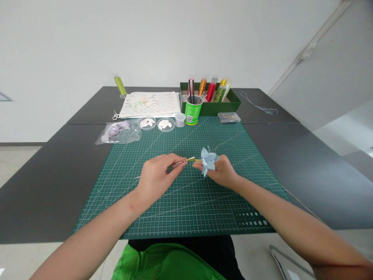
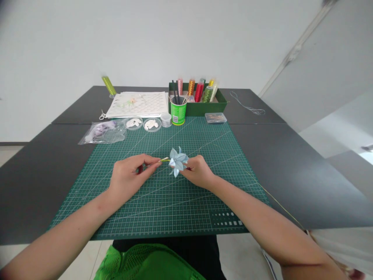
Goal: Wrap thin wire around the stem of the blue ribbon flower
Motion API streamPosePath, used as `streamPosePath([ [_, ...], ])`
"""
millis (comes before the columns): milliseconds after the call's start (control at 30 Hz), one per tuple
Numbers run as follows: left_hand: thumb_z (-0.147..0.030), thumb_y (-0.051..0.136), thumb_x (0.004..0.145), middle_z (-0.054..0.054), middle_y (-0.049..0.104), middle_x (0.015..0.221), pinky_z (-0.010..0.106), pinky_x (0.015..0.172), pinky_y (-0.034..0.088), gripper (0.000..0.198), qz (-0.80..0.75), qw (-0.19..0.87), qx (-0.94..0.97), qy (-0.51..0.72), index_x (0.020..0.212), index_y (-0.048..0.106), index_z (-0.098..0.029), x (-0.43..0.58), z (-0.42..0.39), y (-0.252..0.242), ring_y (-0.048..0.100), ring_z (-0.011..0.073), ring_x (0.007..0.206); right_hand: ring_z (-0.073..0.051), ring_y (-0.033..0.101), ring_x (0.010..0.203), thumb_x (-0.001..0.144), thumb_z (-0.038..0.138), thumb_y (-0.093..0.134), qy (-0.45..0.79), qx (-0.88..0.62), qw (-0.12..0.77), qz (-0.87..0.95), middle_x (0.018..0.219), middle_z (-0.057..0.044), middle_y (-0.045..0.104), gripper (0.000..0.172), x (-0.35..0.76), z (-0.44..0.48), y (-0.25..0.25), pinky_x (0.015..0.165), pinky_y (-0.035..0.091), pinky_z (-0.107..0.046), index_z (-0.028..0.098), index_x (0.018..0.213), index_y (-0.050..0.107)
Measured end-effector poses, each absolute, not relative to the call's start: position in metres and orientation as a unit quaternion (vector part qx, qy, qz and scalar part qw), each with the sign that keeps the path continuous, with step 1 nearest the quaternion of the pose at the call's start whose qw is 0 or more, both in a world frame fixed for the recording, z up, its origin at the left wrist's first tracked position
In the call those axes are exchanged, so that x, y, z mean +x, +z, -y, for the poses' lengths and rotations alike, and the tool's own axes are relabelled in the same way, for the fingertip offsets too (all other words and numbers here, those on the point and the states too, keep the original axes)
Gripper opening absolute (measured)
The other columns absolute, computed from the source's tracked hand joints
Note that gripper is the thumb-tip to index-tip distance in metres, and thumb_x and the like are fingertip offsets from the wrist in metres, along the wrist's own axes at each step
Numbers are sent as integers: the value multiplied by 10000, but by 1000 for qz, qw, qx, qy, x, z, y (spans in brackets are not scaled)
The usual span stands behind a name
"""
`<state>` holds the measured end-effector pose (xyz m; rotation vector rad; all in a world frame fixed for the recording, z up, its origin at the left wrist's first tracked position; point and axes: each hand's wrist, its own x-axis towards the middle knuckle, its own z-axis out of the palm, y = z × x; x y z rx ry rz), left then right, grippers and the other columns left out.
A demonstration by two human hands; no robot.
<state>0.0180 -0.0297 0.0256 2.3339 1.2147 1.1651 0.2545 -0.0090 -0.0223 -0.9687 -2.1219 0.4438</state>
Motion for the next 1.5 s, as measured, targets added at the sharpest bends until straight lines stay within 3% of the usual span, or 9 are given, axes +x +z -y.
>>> streamPosePath([
  [133, -305, 667, 944, -35, 772, 760, 202, 533, 465, 136, -488, 184, 754, 400, 914, 771, -223, 18, 28, 26, 631, 99, 561, -56, 527, 416, 1000, 292, 595, 81, -314, 381, 866, 488, 39, 614, 309, 251, 13, -19, 447, 372, -177, 165, 793, 786],
  [333, -307, 681, 924, -39, 780, 769, 221, 547, 464, 127, -518, 221, 737, 373, 893, 780, -235, 18, 24, 24, 659, 117, 584, -84, 628, 487, 964, 152, 633, -33, -225, 385, 895, 617, 24, 709, 108, 251, 22, -9, 473, 459, -217, 124, 1009, 727],
  [600, -259, 659, 912, -40, 773, 738, 238, 564, 447, 135, -528, 243, 757, 299, 826, 759, -228, 19, 20, 22, 692, 141, 617, -67, 520, 449, 926, 98, 647, -118, -174, 383, 899, 551, 82, 578, 151, 249, 34, 4, 444, 368, -247, 127, 1074, 648],
  [767, -251, 679, 874, -49, 758, 696, 236, 545, 434, 129, -500, 310, 779, 217, 773, 758, -241, 22, 20, 18, 684, 140, 608, -68, 529, 468, 938, 101, 632, -130, -173, 406, 888, 577, 67, 625, 181, 252, 35, 8, 452, 375, -252, 145, 1113, 651],
  [967, -246, 681, 818, -39, 759, 703, 212, 495, 391, 117, -451, 461, 753, 132, 753, 778, -239, 25, 24, 17, 631, 121, 562, -66, 602, 477, 977, 168, 632, -59, -223, 426, 875, 584, 47, 677, 76, 253, 30, 11, 478, 450, -202, 151, 1001, 701],
  [1167, -234, 661, 814, -29, 747, 675, 213, 483, 341, 146, -421, 484, 763, 86, 758, 796, -229, 24, 26, 21, 558, 107, 516, -81, 682, 533, 979, 253, 640, 99, -289, 425, 852, 697, -8, 773, 196, 249, 25, 11, 505, 494, -161, 150, 891, 782],
  [1500, -279, 672, 814, -28, 688, 638, 214, 473, 283, 156, -411, 533, 739, 39, 785, 805, -204, 24, 27, 28, 454, 84, 513, -53, 449, 438, 905, 314, 706, 276, -398, 376, 790, 578, 6, 691, 207, 251, 16, 5, 431, 316, -190, 155, 843, 825],
])
